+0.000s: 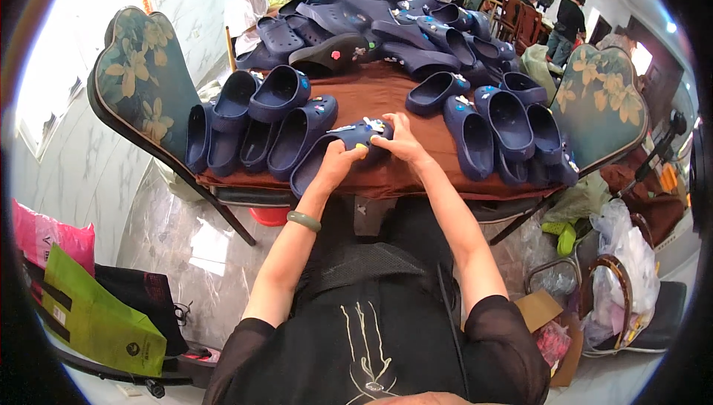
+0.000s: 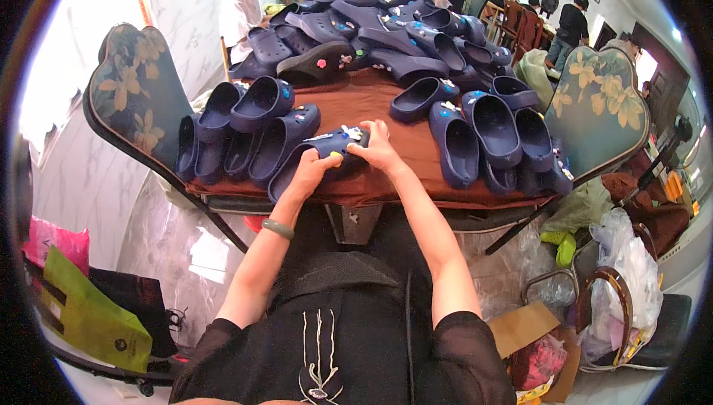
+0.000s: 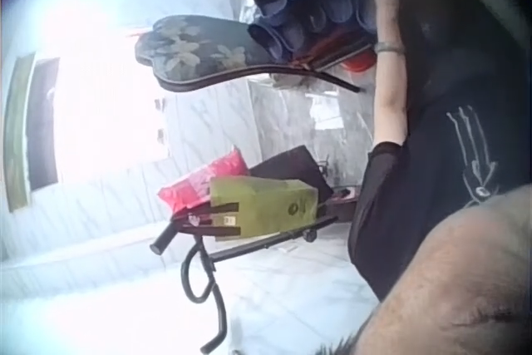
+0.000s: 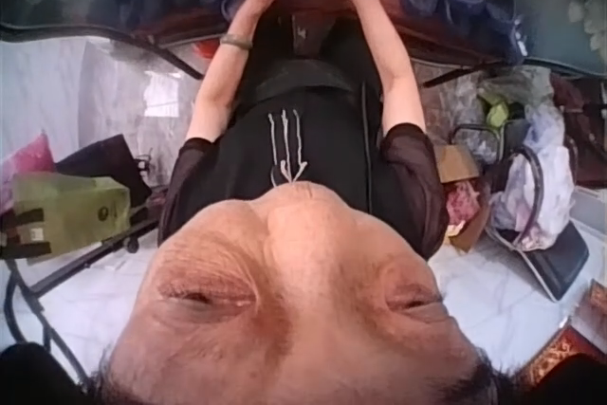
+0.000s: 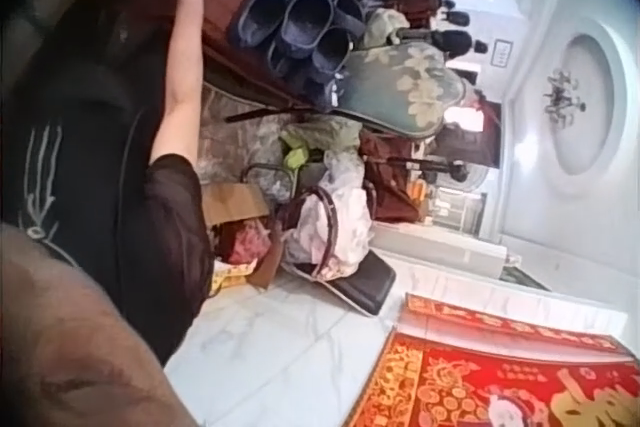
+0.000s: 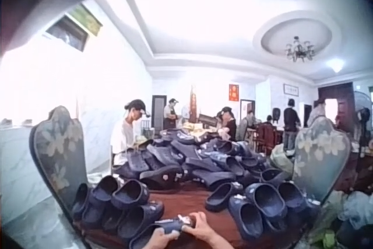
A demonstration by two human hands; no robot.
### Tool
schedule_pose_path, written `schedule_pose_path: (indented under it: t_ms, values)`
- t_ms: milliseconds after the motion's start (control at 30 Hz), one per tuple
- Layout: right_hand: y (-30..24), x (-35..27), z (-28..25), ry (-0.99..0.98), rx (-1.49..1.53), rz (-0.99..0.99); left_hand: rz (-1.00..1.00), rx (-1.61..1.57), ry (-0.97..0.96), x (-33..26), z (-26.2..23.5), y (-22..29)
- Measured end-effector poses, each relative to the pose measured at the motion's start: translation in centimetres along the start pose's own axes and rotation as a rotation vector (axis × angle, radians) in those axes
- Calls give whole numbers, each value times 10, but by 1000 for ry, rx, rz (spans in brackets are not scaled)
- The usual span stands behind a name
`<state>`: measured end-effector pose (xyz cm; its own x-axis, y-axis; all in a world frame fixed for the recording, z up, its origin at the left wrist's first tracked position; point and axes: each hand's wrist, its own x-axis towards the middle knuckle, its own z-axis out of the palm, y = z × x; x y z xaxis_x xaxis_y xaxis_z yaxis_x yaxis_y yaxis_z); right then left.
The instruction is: Manually attaching small charms or decorations into the holes of plastic clogs.
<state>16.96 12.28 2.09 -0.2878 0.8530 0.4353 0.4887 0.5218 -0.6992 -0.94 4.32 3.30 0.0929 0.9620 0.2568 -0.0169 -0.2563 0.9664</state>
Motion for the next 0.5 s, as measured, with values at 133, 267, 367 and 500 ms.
schedule_pose_path:
  t_ms: [133, 267, 367, 500]
  values:
    - [-14, 4, 8, -169, 406, 181, 68, -9, 20, 2, -13, -10]
    - [-11, -8, -1, -16, 616, 224, 122, -36, -50, 10, 2, -4]
    - [-14, -10, 16, 19, 594, 243, 102, -119, -36, 7, -6, -23]
    - [-24, -14, 20, -26, 664, 207, 75, 39, 49, 3, -12, -23]
